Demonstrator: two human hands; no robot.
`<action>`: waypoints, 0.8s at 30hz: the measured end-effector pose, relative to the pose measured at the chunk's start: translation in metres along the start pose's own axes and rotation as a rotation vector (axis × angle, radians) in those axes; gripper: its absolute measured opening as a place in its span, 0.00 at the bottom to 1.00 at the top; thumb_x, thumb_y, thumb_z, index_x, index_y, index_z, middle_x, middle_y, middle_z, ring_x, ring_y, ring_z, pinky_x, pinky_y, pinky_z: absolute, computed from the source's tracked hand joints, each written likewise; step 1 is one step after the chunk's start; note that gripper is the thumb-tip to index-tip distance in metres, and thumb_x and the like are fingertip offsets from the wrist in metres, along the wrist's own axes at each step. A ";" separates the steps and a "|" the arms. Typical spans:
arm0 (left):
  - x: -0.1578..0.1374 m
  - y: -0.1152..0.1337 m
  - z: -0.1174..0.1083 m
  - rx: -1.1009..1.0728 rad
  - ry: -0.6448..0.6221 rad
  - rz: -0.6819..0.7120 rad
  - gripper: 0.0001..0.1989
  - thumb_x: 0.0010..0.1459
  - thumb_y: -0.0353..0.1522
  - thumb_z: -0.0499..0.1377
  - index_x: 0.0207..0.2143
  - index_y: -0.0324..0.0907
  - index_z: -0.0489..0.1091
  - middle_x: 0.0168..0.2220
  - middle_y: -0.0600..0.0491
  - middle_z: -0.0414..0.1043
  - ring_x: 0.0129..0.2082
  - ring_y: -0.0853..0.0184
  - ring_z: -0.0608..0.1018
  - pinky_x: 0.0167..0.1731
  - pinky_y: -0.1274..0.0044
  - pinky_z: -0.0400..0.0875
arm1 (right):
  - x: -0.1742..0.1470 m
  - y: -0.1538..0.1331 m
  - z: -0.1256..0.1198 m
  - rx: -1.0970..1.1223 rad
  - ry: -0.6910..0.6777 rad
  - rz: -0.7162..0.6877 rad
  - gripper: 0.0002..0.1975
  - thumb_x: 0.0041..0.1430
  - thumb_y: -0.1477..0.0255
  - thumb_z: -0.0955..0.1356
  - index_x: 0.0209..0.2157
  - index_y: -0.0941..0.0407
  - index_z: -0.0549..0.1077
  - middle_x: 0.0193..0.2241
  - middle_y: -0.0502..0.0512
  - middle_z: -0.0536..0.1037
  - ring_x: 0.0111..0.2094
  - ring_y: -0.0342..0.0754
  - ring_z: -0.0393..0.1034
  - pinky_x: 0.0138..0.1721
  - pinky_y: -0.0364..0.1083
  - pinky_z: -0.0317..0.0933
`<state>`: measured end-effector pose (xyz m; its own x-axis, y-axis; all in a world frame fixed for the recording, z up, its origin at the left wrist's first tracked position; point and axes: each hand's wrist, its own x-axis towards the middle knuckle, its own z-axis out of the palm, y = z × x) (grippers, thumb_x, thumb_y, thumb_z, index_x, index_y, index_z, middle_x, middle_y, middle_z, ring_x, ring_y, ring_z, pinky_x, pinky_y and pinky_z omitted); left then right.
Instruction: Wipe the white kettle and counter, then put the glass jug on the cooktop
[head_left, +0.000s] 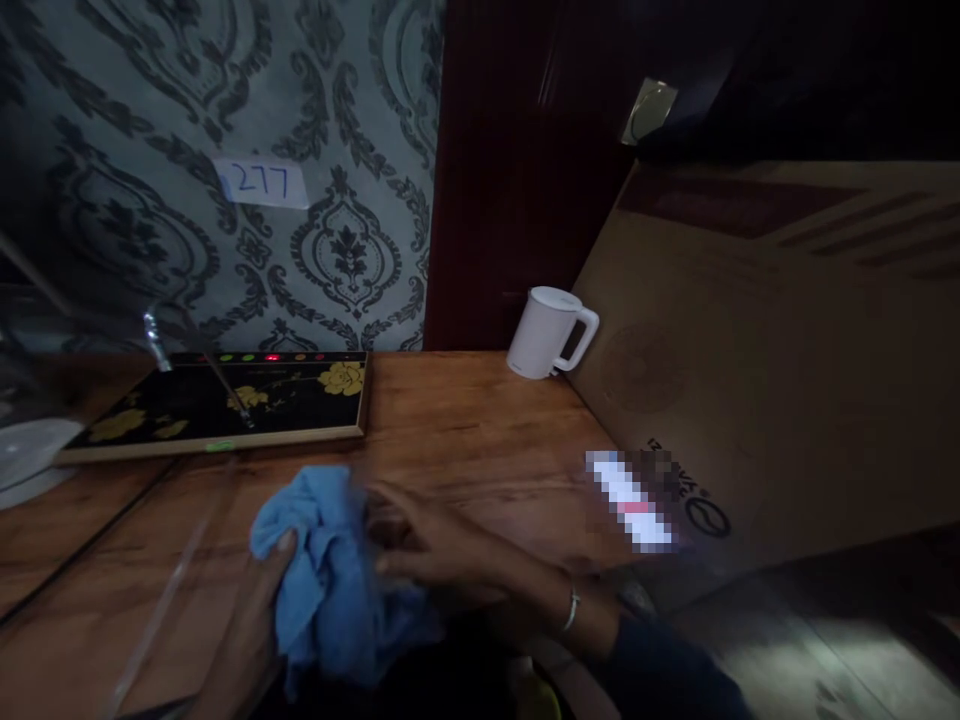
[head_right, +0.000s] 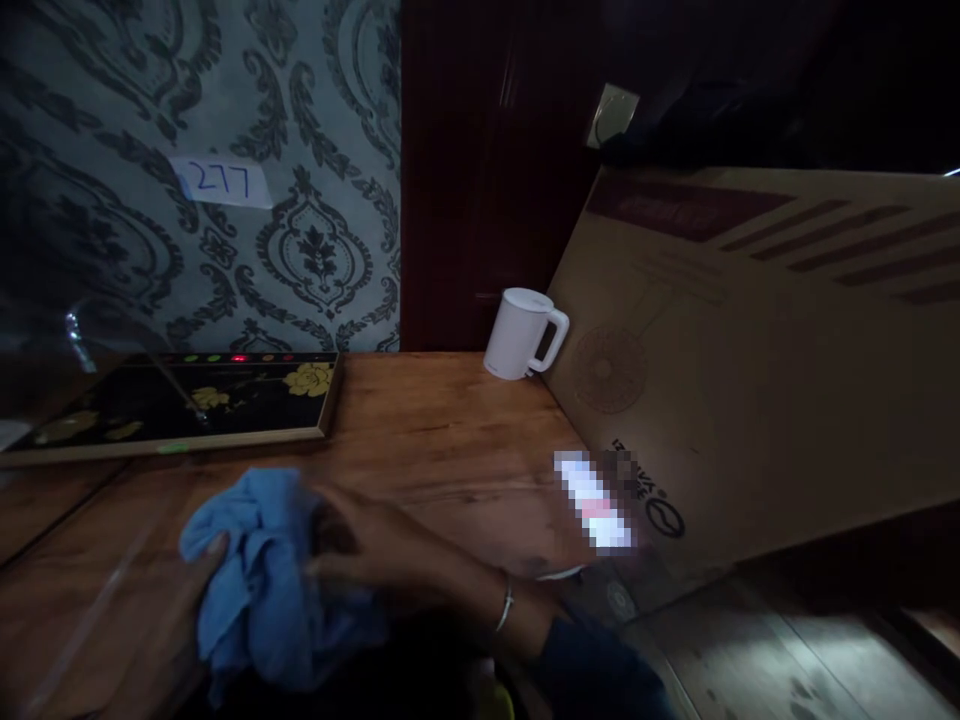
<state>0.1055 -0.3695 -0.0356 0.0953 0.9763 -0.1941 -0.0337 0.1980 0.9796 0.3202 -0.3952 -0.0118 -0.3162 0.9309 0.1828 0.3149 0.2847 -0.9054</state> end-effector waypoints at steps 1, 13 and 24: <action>-0.006 0.006 0.005 -0.057 -0.054 -0.052 0.33 0.49 0.52 0.60 0.52 0.42 0.70 0.41 0.48 0.80 0.45 0.49 0.80 0.41 0.63 0.80 | -0.006 -0.007 0.017 -0.014 0.016 -0.030 0.47 0.47 0.61 0.76 0.66 0.47 0.55 0.63 0.56 0.64 0.61 0.57 0.63 0.60 0.53 0.59; 0.007 0.015 -0.025 0.294 -0.116 0.391 0.27 0.56 0.48 0.57 0.56 0.47 0.65 0.59 0.46 0.67 0.56 0.52 0.72 0.53 0.61 0.71 | -0.060 -0.046 -0.039 -0.177 1.068 -0.080 0.15 0.60 0.64 0.65 0.46 0.53 0.72 0.44 0.54 0.78 0.46 0.51 0.71 0.51 0.50 0.64; 0.036 -0.048 -0.075 1.095 -0.103 0.788 0.27 0.59 0.45 0.50 0.53 0.39 0.70 0.59 0.39 0.68 0.59 0.47 0.69 0.58 0.56 0.64 | -0.079 0.097 -0.081 -0.957 0.530 0.573 0.37 0.58 0.60 0.67 0.67 0.52 0.54 0.69 0.62 0.49 0.69 0.63 0.39 0.63 0.63 0.44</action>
<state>0.0357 -0.3372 -0.0931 0.4935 0.7766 0.3916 0.6851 -0.6244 0.3751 0.4477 -0.4226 -0.0832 0.4147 0.8905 0.1869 0.8868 -0.3496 -0.3021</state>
